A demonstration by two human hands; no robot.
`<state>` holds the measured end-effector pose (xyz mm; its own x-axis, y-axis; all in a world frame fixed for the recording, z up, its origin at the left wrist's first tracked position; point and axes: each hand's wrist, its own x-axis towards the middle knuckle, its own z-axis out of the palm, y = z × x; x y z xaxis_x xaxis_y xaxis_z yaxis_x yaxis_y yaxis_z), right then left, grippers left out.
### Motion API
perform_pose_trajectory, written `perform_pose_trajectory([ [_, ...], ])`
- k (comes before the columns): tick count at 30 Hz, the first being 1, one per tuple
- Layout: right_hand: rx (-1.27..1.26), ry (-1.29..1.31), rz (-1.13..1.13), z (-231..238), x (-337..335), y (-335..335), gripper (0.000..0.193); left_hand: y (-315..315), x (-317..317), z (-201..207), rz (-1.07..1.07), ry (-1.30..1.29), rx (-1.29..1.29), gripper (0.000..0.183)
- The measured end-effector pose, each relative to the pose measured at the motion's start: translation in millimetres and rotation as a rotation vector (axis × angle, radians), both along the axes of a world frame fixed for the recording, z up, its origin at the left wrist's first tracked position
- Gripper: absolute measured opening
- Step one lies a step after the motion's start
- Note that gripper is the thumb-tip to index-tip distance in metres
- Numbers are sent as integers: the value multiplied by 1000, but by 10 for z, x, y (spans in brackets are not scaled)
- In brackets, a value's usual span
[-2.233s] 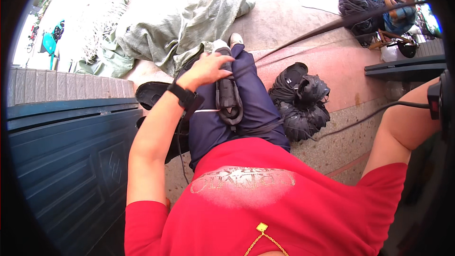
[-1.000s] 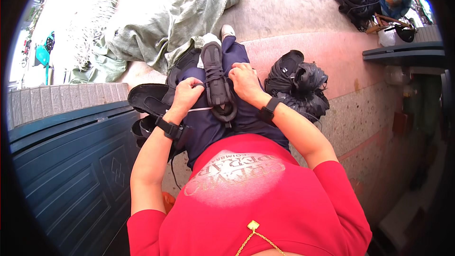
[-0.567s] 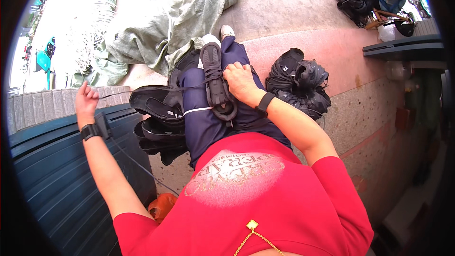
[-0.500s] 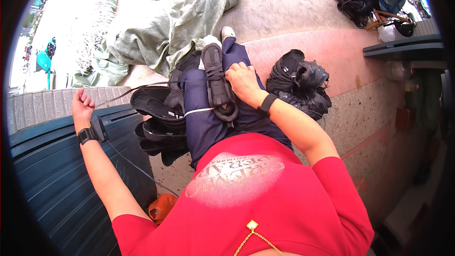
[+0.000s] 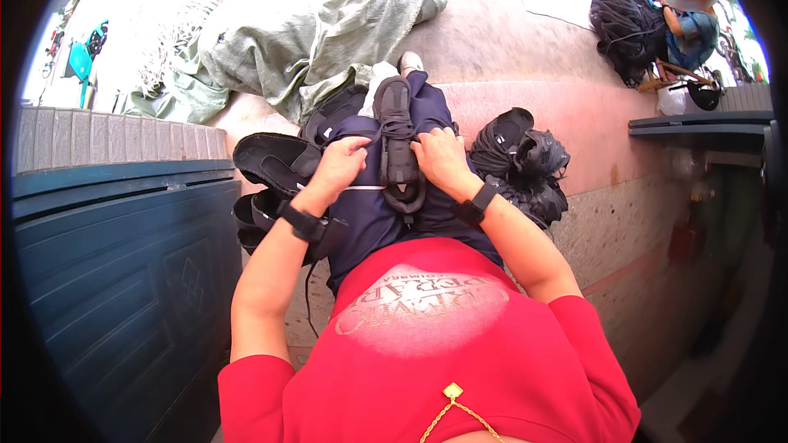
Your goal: The recorder is lacing and adjusting the laces on a black shoe.
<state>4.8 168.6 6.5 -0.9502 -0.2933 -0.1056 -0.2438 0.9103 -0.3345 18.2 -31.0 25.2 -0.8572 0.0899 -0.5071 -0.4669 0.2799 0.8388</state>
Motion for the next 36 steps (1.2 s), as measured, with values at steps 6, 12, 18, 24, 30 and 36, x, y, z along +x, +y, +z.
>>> perform_pose_trajectory([
  [6,-121,-68,-25,-80,-55,6,24,99,35,-175,-232,617,-693,18],
  [12,-476,-135,-191,-74,-61,4,13,221,-49,-236,18,196,-188,23],
  [18,-531,-173,-188,-58,-69,45,13,102,25,-264,-7,254,-391,22],
  [24,-580,-191,-200,-81,-67,35,13,133,91,-324,4,353,-591,19],
  [30,-589,-171,-180,-93,-73,48,13,205,18,-312,-167,545,-787,15],
  [36,-581,-208,-190,-71,-97,72,14,262,-58,-306,-159,643,-750,12],
])
